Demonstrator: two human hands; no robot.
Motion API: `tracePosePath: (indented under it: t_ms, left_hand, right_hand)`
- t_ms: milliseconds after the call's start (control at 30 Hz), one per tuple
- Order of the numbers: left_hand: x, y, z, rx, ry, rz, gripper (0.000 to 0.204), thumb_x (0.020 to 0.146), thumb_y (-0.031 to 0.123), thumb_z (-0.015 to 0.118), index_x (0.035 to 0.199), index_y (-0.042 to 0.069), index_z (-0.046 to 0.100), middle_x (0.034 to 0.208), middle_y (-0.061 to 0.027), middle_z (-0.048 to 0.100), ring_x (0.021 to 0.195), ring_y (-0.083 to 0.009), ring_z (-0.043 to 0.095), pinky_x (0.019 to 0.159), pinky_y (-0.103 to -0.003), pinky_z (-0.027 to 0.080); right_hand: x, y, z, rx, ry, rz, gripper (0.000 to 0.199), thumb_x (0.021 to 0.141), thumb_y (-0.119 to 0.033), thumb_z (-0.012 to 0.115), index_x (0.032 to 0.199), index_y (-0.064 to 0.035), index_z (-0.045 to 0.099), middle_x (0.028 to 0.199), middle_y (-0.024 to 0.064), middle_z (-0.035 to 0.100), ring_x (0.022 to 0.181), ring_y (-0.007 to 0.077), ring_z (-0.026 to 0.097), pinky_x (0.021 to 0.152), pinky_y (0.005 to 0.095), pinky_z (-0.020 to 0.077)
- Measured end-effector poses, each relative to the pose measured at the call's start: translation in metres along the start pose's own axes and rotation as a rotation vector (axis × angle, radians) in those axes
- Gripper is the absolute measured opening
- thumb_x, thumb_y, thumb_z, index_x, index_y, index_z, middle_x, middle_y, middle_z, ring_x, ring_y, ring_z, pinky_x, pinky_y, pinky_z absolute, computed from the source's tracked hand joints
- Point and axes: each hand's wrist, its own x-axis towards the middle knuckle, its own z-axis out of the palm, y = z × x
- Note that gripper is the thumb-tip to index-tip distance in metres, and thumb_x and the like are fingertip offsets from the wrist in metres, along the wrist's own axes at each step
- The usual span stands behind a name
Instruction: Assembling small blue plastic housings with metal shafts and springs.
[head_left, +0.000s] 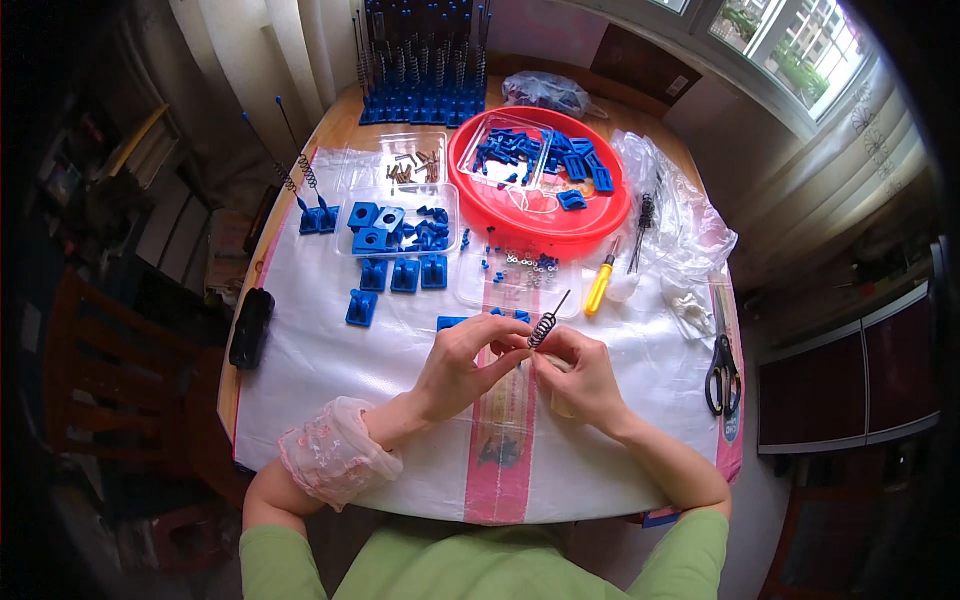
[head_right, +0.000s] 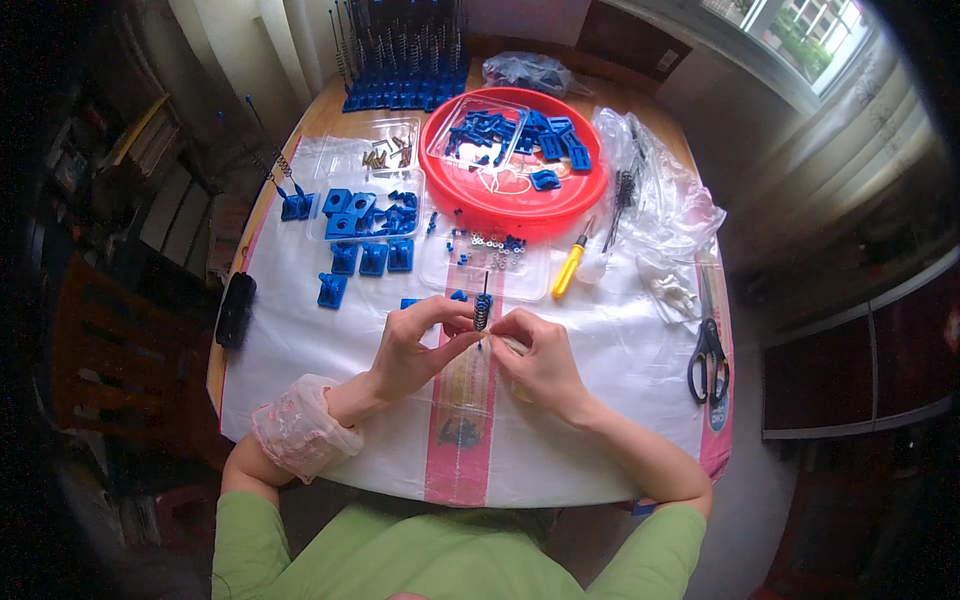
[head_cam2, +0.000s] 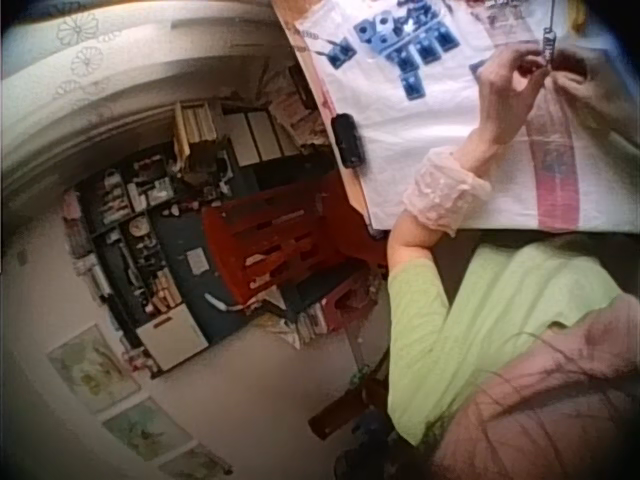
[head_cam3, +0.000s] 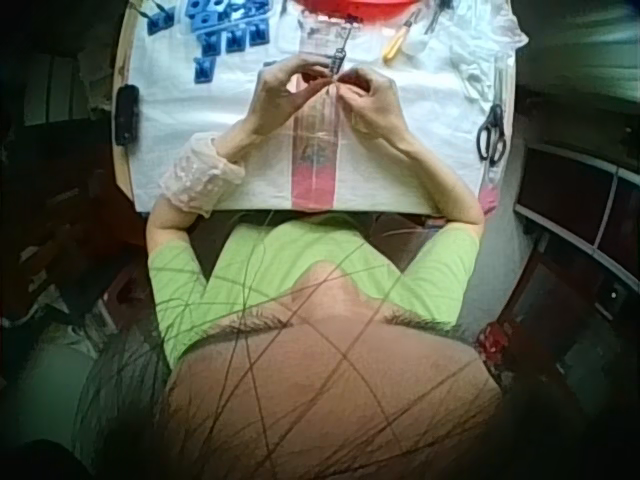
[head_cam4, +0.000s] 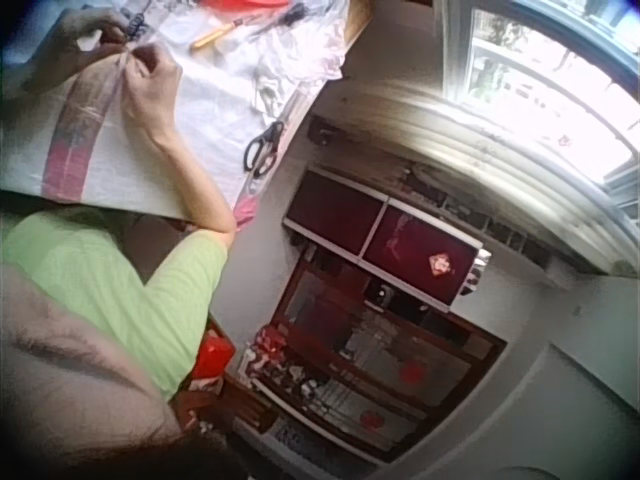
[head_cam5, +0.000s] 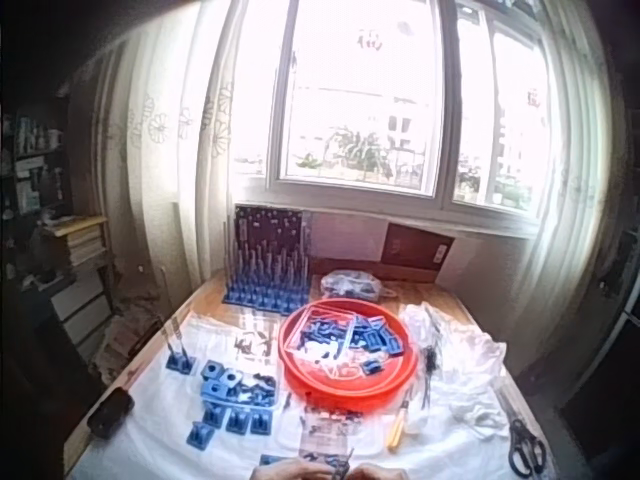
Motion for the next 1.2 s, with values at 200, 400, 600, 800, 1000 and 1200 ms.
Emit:
tracePosePath:
  t_ms: [200, 400, 600, 800, 1000, 1200]
  left_hand:
    - [-0.002, -0.002, 0.000, 0.000, 0.004, 0.003, 0.029, 0.079, -0.002, 0.078, 0.106, 0.002, 0.068, 0.090, -0.0081, 0.071, 0.078, -0.0156, 0.070, 0.068, -0.027, 0.056]
    - [-0.001, -0.002, 0.000, -0.005, 0.001, 0.024, 0.027, 0.079, -0.002, 0.078, 0.104, 0.002, 0.067, 0.089, -0.0083, 0.070, 0.077, -0.0160, 0.070, 0.067, -0.027, 0.055]
    - [-0.002, -0.003, 0.000, -0.007, 0.012, 0.022, 0.026, 0.079, -0.002, 0.078, 0.102, 0.002, 0.067, 0.088, -0.0083, 0.070, 0.076, -0.0161, 0.070, 0.067, -0.027, 0.055]
    - [-0.001, -0.003, 0.000, -0.015, 0.018, 0.025, 0.025, 0.079, -0.002, 0.078, 0.101, 0.002, 0.067, 0.088, -0.0079, 0.070, 0.076, -0.0153, 0.070, 0.066, -0.027, 0.055]
    - [-0.001, -0.004, 0.000, -0.009, 0.020, 0.026, 0.024, 0.079, -0.002, 0.078, 0.100, 0.003, 0.067, 0.088, -0.0077, 0.070, 0.076, -0.0148, 0.070, 0.066, -0.026, 0.055]
    - [0.000, -0.003, -0.001, 0.016, 0.014, 0.064, 0.024, 0.078, -0.001, 0.079, 0.099, 0.003, 0.067, 0.086, -0.0077, 0.070, 0.075, -0.0159, 0.069, 0.066, -0.027, 0.054]
  right_hand:
    - [-0.002, 0.011, 0.006, 0.015, 0.018, -0.021, 0.014, 0.085, -0.003, 0.070, 0.094, 0.0071, 0.068, 0.088, 0.0140, 0.071, 0.081, 0.0162, 0.070, 0.076, 0.0286, 0.0555]
    - [-0.001, 0.018, 0.010, -0.027, 0.047, -0.111, 0.014, 0.083, -0.003, 0.072, 0.094, 0.0053, 0.068, 0.086, 0.0140, 0.070, 0.079, 0.0174, 0.069, 0.071, 0.0297, 0.0544]
    - [0.000, 0.005, 0.007, -0.137, 0.021, -0.132, 0.017, 0.081, -0.003, 0.073, 0.096, 0.0039, 0.067, 0.087, 0.0164, 0.070, 0.079, 0.0224, 0.070, 0.072, 0.0317, 0.0540]
    - [0.001, 0.012, 0.007, -0.117, 0.013, -0.171, 0.016, 0.080, -0.004, 0.073, 0.094, 0.0035, 0.069, 0.088, 0.0155, 0.070, 0.078, 0.0231, 0.069, 0.071, 0.0320, 0.0537]
    - [0.000, 0.009, 0.009, -0.125, 0.017, -0.232, 0.014, 0.078, -0.001, 0.071, 0.091, 0.0029, 0.070, 0.084, 0.0143, 0.069, 0.076, 0.0251, 0.069, 0.070, 0.0330, 0.0535]
    - [0.000, 0.011, 0.010, -0.131, 0.022, -0.242, 0.015, 0.075, -0.001, 0.072, 0.089, 0.0025, 0.070, 0.082, 0.0144, 0.068, 0.074, 0.0257, 0.067, 0.069, 0.0338, 0.0528]
